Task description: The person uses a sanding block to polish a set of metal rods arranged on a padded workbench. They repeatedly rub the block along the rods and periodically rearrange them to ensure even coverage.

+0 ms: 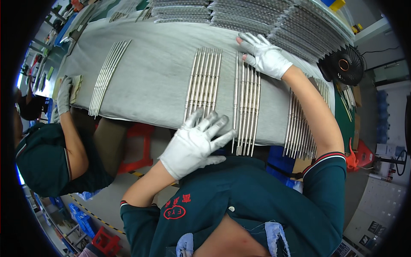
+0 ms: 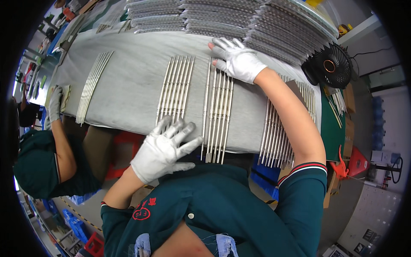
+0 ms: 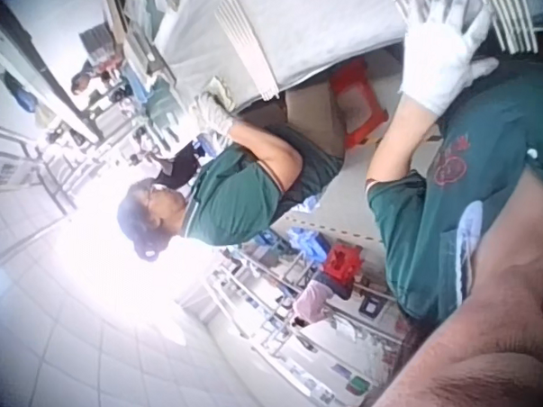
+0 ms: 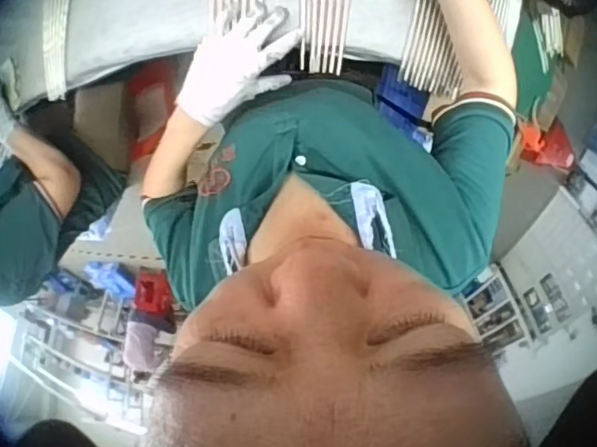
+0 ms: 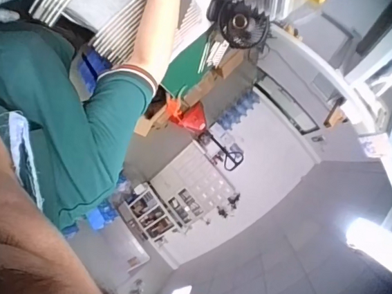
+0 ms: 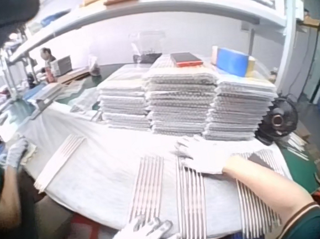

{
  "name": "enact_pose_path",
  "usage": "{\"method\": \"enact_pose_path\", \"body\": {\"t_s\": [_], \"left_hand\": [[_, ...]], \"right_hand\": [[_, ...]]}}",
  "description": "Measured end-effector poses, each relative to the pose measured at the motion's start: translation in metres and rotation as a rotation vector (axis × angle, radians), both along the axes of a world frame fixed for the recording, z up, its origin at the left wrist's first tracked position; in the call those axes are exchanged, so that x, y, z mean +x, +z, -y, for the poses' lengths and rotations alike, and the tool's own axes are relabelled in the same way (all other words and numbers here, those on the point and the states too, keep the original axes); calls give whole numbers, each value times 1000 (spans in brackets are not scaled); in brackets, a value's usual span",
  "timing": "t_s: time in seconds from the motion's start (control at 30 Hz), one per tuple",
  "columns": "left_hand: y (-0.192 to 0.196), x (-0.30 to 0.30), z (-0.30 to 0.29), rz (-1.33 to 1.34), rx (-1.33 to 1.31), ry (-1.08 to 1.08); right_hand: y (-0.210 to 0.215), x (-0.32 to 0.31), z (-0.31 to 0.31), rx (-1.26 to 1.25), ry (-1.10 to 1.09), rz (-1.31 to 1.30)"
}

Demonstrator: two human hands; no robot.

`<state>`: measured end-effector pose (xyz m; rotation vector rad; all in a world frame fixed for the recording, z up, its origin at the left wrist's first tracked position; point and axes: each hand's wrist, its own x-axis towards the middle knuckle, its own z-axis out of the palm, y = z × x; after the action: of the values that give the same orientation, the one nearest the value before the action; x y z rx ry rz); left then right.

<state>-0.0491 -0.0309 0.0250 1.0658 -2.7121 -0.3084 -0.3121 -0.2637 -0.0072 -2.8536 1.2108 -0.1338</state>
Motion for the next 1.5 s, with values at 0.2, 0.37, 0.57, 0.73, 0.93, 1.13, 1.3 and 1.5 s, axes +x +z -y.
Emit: {"method": "enact_pose_path", "body": {"t_s": [0.2, 0.37, 0.57, 0.73, 0.93, 1.13, 1.3, 1.5], "left_hand": [[-1, 30, -8, 143, -21, 175], [-8, 25, -9, 81, 27, 153], [-18, 9, -9, 2, -7, 49], [-18, -13, -7, -45, 41, -71], [-12, -11, -8, -72, 10, -57], [-10, 13, -14, -10, -3, 115], [-14, 34, -23, -9, 9, 239], [-20, 51, -28, 11, -11, 310]], "right_hand": [[2, 49, 3, -28, 104, 93], [-6, 113, -2, -23, 234, 141], [-11, 103, -11, -35, 276, 12], [-4, 63, -19, -32, 232, 1], [16, 23, -58, 12, 268, 89], [6, 21, -70, -22, 302, 72], [4, 43, -69, -65, 336, 63], [4, 69, -66, 0, 337, 64]]}}
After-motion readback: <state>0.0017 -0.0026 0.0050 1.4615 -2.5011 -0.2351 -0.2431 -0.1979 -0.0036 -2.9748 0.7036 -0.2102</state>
